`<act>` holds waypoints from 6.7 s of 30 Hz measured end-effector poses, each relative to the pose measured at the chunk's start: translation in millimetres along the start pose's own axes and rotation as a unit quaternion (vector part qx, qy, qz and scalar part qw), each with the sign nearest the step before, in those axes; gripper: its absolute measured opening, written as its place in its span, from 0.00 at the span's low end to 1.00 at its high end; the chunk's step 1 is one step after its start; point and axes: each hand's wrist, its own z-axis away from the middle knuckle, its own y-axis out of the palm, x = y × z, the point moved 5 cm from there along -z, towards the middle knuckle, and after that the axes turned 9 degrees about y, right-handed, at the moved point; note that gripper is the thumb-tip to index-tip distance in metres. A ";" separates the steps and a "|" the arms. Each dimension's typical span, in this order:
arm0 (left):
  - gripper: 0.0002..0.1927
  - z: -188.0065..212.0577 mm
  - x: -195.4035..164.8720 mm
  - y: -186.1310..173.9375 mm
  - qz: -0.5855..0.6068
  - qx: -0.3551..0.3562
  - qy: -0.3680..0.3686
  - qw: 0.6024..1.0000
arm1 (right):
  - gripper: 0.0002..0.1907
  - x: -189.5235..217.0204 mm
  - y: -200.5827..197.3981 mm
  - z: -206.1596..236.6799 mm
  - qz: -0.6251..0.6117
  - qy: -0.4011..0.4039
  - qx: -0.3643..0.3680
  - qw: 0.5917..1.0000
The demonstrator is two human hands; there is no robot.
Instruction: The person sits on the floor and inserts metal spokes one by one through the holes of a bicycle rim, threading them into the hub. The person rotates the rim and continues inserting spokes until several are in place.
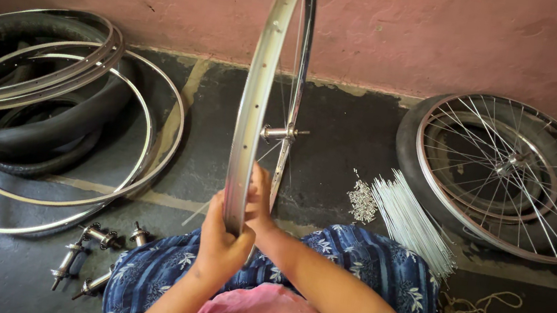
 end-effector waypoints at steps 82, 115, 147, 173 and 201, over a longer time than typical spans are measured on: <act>0.19 -21.8 -50.8 8.7 0.010 0.010 -0.089 0.996 | 0.20 169.7 -42.9 74.0 0.351 -0.401 -0.014 0.846; 0.26 -20.9 -67.9 24.6 0.038 0.054 -0.052 0.996 | 0.19 175.5 -53.3 79.4 0.331 -0.434 -0.028 0.838; 0.35 -30.5 -73.2 27.9 0.229 0.167 -0.203 0.937 | 0.18 79.8 -194.3 -9.9 0.293 -0.188 -0.080 0.934; 0.24 -65.1 -72.7 1.6 0.107 0.126 -0.095 0.982 | 0.13 -75.2 -264.8 -54.2 0.638 0.347 0.061 0.685; 0.20 -71.4 -59.2 28.0 0.117 0.103 -0.145 0.977 | 0.17 -41.0 -244.2 -55.3 0.704 0.269 0.107 0.649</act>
